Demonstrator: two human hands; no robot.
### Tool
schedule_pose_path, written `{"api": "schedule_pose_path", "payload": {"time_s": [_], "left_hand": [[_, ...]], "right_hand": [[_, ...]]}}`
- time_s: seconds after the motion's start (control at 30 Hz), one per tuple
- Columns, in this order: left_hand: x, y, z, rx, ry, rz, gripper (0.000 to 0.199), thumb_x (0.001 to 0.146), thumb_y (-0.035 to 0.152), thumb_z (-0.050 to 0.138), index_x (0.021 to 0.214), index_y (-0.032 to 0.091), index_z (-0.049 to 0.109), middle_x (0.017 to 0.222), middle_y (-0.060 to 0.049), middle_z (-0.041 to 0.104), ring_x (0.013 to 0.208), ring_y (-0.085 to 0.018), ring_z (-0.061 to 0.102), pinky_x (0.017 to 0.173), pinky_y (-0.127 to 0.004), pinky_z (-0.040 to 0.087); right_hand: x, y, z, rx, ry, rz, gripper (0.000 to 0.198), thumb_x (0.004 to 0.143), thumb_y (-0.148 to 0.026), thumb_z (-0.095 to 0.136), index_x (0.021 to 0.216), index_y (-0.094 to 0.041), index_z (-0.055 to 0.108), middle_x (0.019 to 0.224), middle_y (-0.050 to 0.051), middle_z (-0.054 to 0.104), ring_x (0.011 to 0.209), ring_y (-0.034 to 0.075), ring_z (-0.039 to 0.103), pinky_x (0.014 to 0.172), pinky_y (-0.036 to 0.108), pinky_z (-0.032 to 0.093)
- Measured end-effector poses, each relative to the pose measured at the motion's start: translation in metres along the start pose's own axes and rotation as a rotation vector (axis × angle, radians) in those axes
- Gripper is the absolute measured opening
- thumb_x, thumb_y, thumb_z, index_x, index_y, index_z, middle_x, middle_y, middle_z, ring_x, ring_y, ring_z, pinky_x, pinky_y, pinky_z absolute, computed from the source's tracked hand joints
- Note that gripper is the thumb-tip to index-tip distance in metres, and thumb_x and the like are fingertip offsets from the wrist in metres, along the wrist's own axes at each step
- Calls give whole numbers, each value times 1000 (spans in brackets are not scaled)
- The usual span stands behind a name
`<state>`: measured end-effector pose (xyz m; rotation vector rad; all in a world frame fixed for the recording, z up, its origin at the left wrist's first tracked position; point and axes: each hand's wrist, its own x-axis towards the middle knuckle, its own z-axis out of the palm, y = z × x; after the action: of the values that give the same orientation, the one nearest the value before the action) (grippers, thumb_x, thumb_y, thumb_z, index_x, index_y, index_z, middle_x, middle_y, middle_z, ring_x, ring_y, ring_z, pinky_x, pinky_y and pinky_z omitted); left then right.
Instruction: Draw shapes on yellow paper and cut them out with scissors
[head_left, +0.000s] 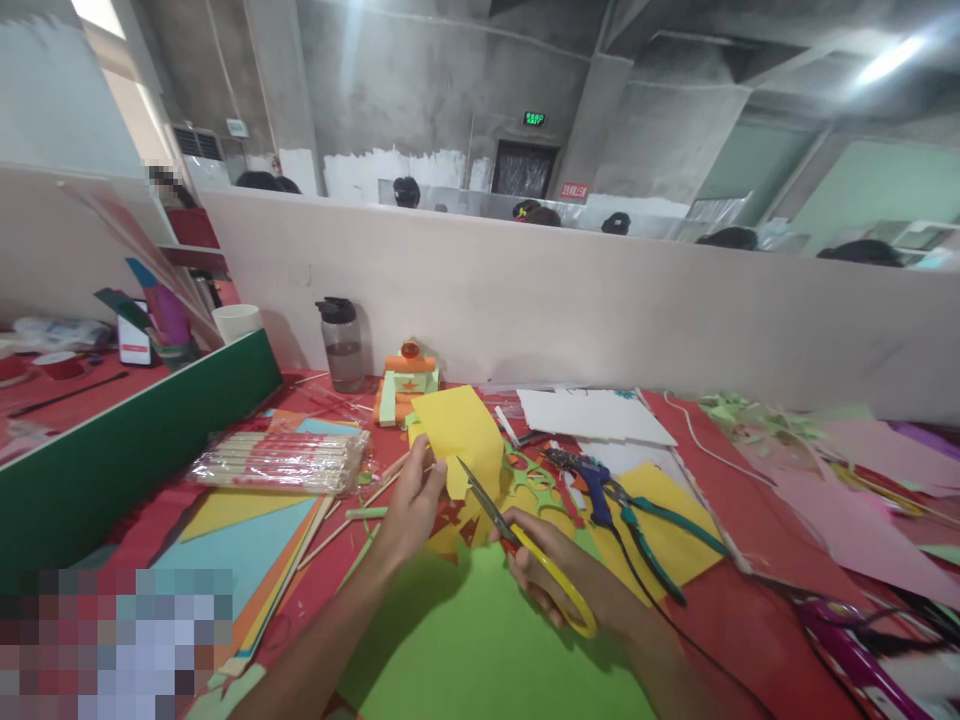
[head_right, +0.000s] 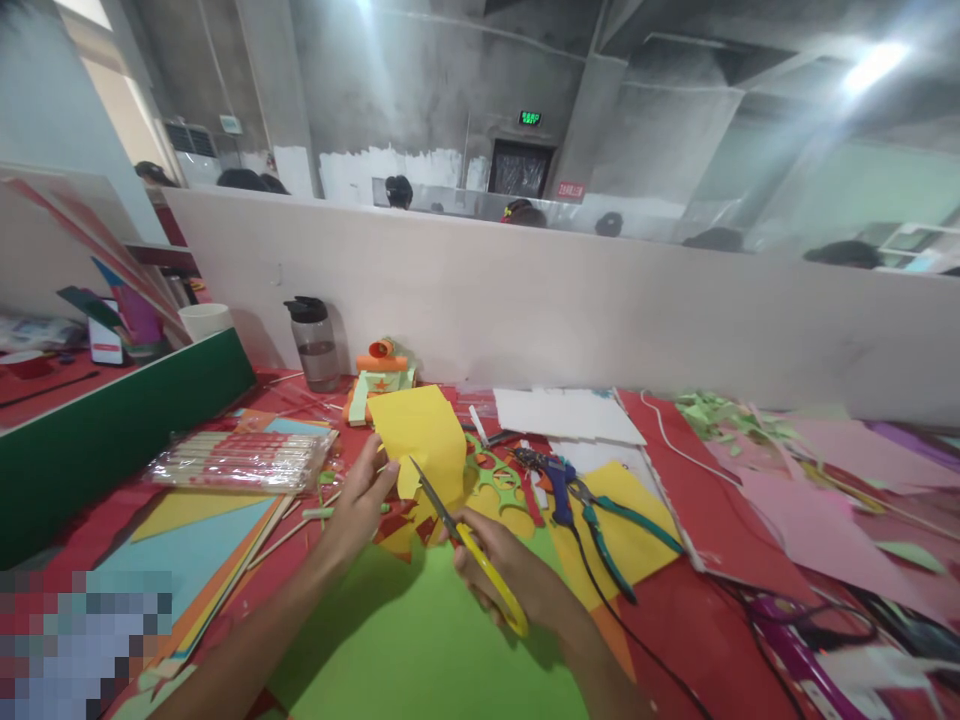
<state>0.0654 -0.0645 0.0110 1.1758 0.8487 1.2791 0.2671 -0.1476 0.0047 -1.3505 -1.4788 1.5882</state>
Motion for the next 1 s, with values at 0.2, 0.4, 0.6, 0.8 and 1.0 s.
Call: {"api": "schedule_pose_path", "payload": {"time_s": [0.2, 0.4, 0.6, 0.8, 1.0], "left_hand": [[-3, 15, 4, 25, -121, -6, 35, 84, 30, 62, 118, 26, 55, 117, -4, 65, 80, -14, 63, 68, -25, 51], [-5, 10, 7, -37, -166, -25, 39, 87, 37, 65, 122, 28, 49, 125, -6, 61, 98, -18, 65, 81, -31, 55], [-7, 0, 10, -33, -190, -15, 42, 90, 45, 63, 126, 30, 47, 114, -4, 63, 93, -16, 64, 84, -30, 55], [-5, -5, 6, -24, -138, -66, 55, 86, 47, 68, 131, 26, 44, 87, 1, 58, 76, -13, 59, 75, -29, 52], [-3, 0, 5, -16, -161, -55, 65, 84, 43, 70, 138, 24, 39, 80, 3, 58, 72, -14, 56, 72, -29, 47]], "right_hand": [[2, -1, 2, 18, 18, -32, 50, 91, -67, 53, 115, -23, 48, 59, -10, 40, 40, 6, 34, 36, 12, 36], [4, -3, 8, 17, 40, -57, 53, 89, -69, 54, 117, -23, 48, 57, -11, 39, 40, 6, 34, 37, 13, 38], [5, -1, 10, -14, 59, -68, 55, 89, -70, 53, 117, -22, 49, 60, -10, 42, 40, 5, 35, 37, 14, 39], [8, 4, 8, -16, 48, -101, 69, 78, -81, 56, 114, -22, 52, 65, -9, 44, 40, 4, 33, 36, 15, 38], [11, 5, 11, -21, 70, -120, 77, 72, -89, 52, 111, -22, 52, 60, -10, 42, 36, 4, 33, 33, 15, 33]]}}
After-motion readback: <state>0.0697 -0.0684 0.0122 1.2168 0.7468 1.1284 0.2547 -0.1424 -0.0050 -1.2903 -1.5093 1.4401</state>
